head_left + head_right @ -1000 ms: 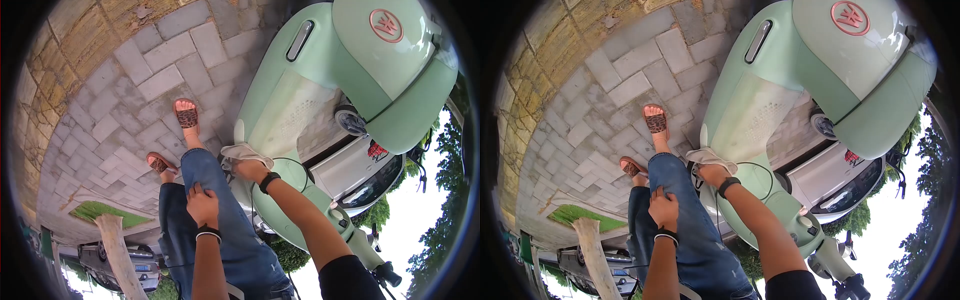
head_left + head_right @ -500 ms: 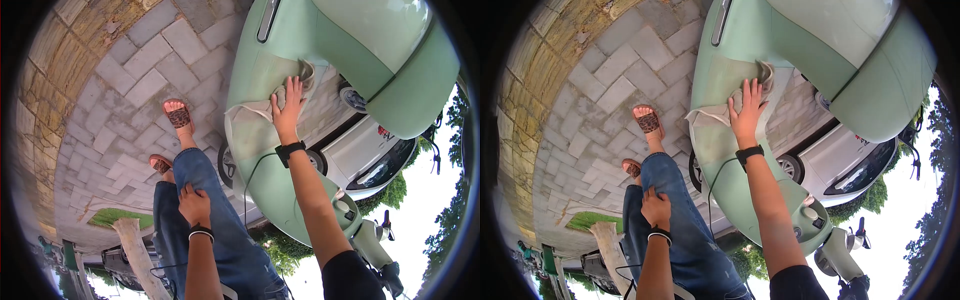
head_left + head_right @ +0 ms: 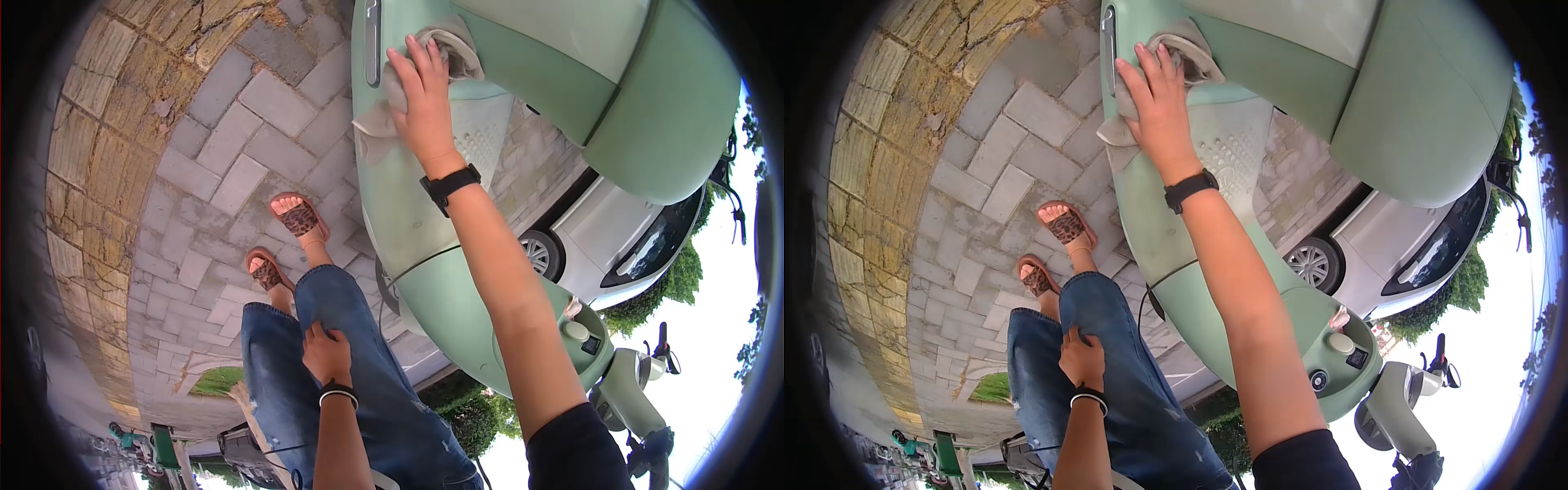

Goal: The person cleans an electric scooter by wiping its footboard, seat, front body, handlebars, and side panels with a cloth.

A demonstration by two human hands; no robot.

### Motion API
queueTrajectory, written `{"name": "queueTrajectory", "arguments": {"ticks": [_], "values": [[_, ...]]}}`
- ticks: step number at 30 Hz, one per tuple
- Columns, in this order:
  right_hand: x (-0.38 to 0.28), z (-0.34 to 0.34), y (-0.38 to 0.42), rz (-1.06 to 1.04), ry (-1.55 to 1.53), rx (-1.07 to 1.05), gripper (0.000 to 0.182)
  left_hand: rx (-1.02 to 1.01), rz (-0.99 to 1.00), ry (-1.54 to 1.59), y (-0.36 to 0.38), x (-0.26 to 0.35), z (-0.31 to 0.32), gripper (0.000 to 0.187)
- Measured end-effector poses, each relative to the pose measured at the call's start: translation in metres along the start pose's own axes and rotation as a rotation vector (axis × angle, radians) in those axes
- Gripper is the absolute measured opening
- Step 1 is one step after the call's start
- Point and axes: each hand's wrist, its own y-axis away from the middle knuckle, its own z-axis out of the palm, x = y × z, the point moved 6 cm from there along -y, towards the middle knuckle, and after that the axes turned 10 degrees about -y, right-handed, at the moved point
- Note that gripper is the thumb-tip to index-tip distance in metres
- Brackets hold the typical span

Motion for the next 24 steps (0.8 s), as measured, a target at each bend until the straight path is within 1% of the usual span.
{"name": "queueTrajectory", "arguments": {"ticks": [2, 3, 5, 6, 8, 10, 12, 14, 16, 17, 18, 19, 21, 22, 23, 24], "values": [[0.001, -0.003, -0.055, -0.118, 0.015, -0.06, 0.071, -0.006, 0.006, -0.018, -0.006, -0.003, -0.011, 0.029], [0.003, -0.001, -0.073, -0.114, 0.007, -0.048, 0.071, -0.029, 0.015, -0.029, -0.007, -0.005, -0.015, 0.03], [-0.007, 0.01, -0.095, -0.183, 0.077, -0.117, 0.056, 0.001, 0.032, -0.047, -0.012, -0.007, -0.022, 0.029], [-0.012, 0.015, -0.095, -0.172, 0.086, -0.105, 0.056, 0.02, 0.058, -0.05, -0.014, -0.006, -0.025, 0.029], [-0.013, 0.026, -0.08, -0.006, -0.048, -0.086, 0.056, 0.02, 0.082, -0.073, -0.014, -0.006, -0.027, 0.029], [-0.029, 0.03, -0.046, 0.06, -0.158, -0.098, 0.038, 0.028, 0.107, -0.075, -0.017, -0.003, -0.031, 0.029], [-0.033, 0.052, 0.017, 0.567, -0.741, -0.376, 0.028, -0.035, 0.081, -0.099, -0.013, -0.011, -0.029, 0.03], [-0.045, 0.028, 0.06, 0.678, -0.767, -0.281, 0.021, -0.038, 0.095, -0.075, -0.011, -0.021, -0.026, 0.03], [-0.052, -0.03, 0.068, 0.793, -0.654, 0.069, 0.018, -0.016, 0.101, -0.028, -0.016, -0.025, -0.022, 0.031], [-0.056, -0.06, 0.064, 0.744, -0.537, 0.231, 0.016, -0.031, 0.11, -0.016, -0.015, -0.029, -0.018, 0.03], [-0.064, -0.093, 0.048, 0.534, -0.338, 0.367, 0.018, -0.056, 0.122, -0.012, -0.013, -0.032, -0.013, 0.029], [-0.071, -0.122, 0.029, 0.447, -0.212, 0.407, 0.022, -0.072, 0.128, -0.006, -0.012, -0.035, -0.01, 0.029], [-0.093, -0.169, -0.031, 0.013, -0.025, 0.531, 0.03, -0.036, 0.171, -0.01, -0.009, -0.038, -0.006, 0.028], [-0.101, -0.184, -0.062, -0.166, 0.118, 0.507, 0.037, -0.045, 0.181, 0.003, -0.008, -0.04, -0.004, 0.028], [-0.099, -0.192, -0.089, -0.258, 0.347, 0.479, 0.044, -0.067, 0.18, -0.004, -0.008, -0.041, -0.002, 0.029], [-0.089, -0.189, -0.114, -0.259, 0.444, 0.447, 0.047, -0.089, 0.178, -0.012, -0.008, -0.04, 0.0, 0.03]]}}
